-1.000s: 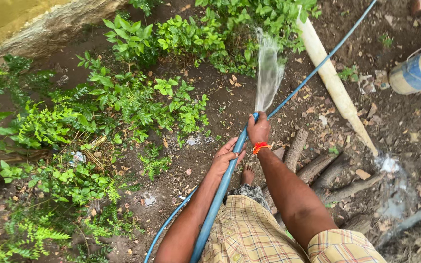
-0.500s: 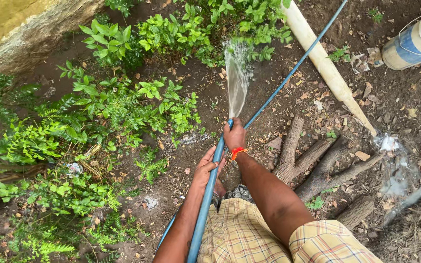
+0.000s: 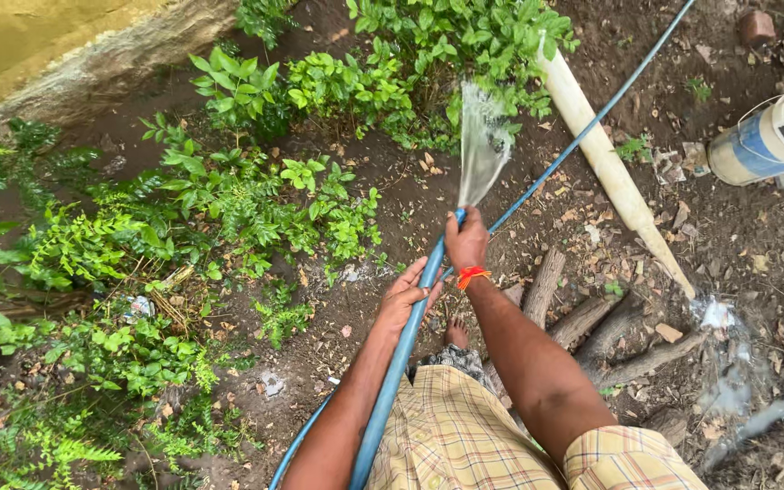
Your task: The person waters plants in a garden using a hose, moving the hose to direct water toward different bushes and soil before briefly washing their hands under the water flow.
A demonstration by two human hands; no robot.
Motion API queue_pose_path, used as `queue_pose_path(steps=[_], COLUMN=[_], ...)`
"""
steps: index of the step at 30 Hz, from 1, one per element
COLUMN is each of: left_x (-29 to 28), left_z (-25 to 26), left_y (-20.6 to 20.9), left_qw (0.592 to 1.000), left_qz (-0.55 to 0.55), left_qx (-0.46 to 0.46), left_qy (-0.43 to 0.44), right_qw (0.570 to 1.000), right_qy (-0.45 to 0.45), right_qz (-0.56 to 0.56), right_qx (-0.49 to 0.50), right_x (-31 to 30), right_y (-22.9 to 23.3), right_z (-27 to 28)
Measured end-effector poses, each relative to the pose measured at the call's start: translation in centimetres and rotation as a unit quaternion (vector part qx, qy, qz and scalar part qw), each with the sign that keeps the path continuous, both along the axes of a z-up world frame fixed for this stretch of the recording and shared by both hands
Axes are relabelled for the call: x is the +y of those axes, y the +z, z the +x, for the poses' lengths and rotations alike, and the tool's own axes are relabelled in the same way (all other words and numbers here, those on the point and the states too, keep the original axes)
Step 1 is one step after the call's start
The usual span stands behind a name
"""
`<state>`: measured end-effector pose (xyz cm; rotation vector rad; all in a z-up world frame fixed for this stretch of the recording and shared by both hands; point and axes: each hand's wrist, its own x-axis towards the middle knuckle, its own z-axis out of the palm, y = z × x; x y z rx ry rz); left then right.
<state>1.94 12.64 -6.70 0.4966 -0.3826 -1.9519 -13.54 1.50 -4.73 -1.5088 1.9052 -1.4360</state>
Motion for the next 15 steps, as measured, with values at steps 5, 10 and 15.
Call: queue_pose_path(steps=[5, 10, 15], left_x=[-1.3, -1.6, -1.3], left_z=[0.6, 1.6, 2.5], left_y=[-1.7, 1.1, 4.3], left_qw=[0.995, 0.999, 0.998], left_qz=[-0.095, -0.033, -0.048], left_qx=[-0.018, 0.018, 0.030], left_qy=[0.006, 0.030, 0.029], right_qw=[1.000, 0.999, 0.999], right_qy=[0.016, 0.003, 0.006], right_qz=[0.002, -0.023, -0.015], right_qx=[0.010, 0.048, 0.028], right_x=[-0.4, -1.3, -1.2], right_y=[2.7, 4.4, 5.8], right_z=[1.2, 2.8, 3.7])
